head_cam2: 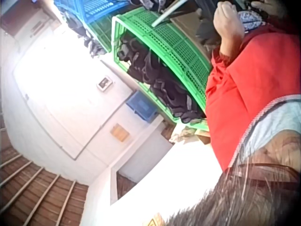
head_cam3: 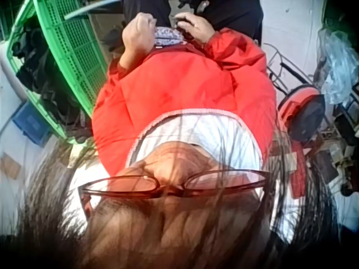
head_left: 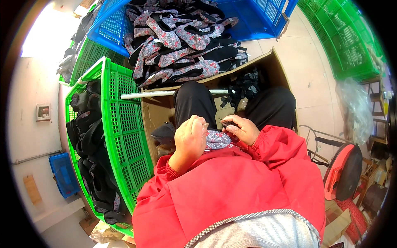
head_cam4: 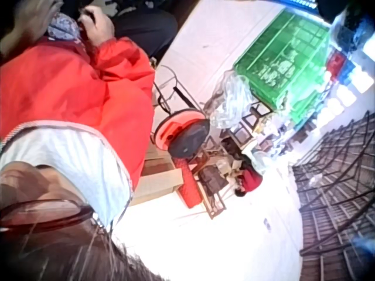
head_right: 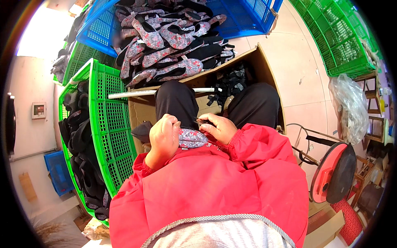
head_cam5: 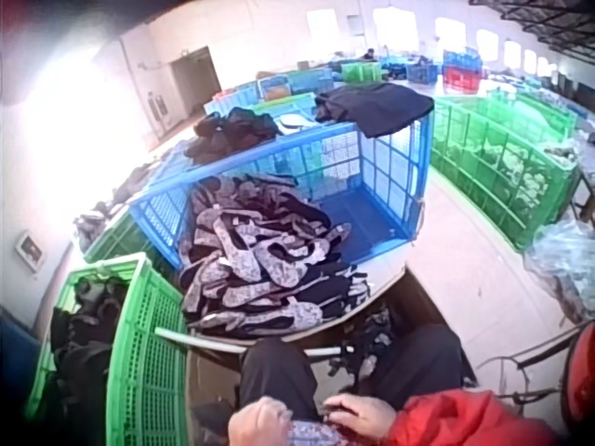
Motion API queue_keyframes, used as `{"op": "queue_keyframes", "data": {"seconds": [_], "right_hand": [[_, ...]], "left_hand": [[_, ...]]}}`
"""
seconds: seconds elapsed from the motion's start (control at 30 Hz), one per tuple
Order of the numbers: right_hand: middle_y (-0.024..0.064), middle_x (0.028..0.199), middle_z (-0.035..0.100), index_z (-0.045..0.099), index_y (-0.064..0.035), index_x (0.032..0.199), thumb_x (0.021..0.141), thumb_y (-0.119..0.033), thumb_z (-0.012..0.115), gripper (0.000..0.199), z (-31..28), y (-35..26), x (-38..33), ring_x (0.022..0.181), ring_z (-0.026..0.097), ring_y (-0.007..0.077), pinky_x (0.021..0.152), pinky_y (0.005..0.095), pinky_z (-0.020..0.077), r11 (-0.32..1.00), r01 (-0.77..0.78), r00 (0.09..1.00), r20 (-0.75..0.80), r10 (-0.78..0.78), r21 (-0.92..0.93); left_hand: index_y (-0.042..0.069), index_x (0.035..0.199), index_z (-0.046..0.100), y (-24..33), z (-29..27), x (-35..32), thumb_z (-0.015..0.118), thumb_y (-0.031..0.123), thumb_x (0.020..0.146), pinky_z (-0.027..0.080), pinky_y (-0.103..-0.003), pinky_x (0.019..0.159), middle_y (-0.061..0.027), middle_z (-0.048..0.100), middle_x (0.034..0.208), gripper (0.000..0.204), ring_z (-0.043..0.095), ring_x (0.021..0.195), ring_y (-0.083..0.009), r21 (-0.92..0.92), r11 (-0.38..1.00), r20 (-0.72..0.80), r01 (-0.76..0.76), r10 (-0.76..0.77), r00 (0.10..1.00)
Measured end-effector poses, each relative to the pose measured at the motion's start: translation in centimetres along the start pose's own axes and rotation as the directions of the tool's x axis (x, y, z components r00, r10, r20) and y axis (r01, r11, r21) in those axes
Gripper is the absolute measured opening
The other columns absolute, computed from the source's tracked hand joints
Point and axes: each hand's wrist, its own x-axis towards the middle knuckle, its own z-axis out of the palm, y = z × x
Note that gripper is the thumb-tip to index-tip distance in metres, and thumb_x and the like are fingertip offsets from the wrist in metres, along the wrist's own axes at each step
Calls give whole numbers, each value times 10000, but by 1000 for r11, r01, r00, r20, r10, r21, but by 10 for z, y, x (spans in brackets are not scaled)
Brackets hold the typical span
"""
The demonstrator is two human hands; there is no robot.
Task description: The person sits on the floor and sews a small tag onto the heel of a slipper using a needle and thread. They repeatedly pick up slippers from a green basket, stitch the tag, and place the finished slipper into a blue basket. The workspace includes multiple baskets and a cardboard box filled with slippers.
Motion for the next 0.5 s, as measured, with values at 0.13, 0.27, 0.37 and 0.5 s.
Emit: {"op": "queue_keyframes", "data": {"seconds": [0.13,0.27,0.37,0.5], "right_hand": [[85,983,700,636,-105,1198,955,-384,590,373,-3,-17,5,904,668,262,806,358,512,951,216,975,6,-221,-222],[82,1016,692,649,-87,1197,922,-320,640,360,-7,-29,10,887,634,275,815,363,490,923,179,983,103,-153,-339],[75,1007,699,669,-96,1168,918,-321,642,337,-5,-31,13,861,629,279,798,367,491,926,183,982,100,-158,-331],[70,993,705,687,-103,1133,924,-315,636,302,-1,-28,14,838,630,273,776,360,490,928,182,983,85,-163,-325]], "left_hand": [[32,902,535,2,2,2,664,14,817,460,-406,601,-109,552,804,155,566,678,-322,23,1000,-19,-3,3,1000],[27,898,534,2,2,2,665,6,812,467,-407,606,-120,560,807,159,579,689,-329,28,999,-7,15,-15,1000],[18,885,522,3,2,4,662,-14,811,467,-401,595,-137,563,795,162,586,681,-337,20,1000,-19,11,-11,1000],[19,884,522,2,2,5,662,-15,809,465,-401,592,-135,560,789,162,584,676,-336,8,1000,-23,1,-1,1000]]}}
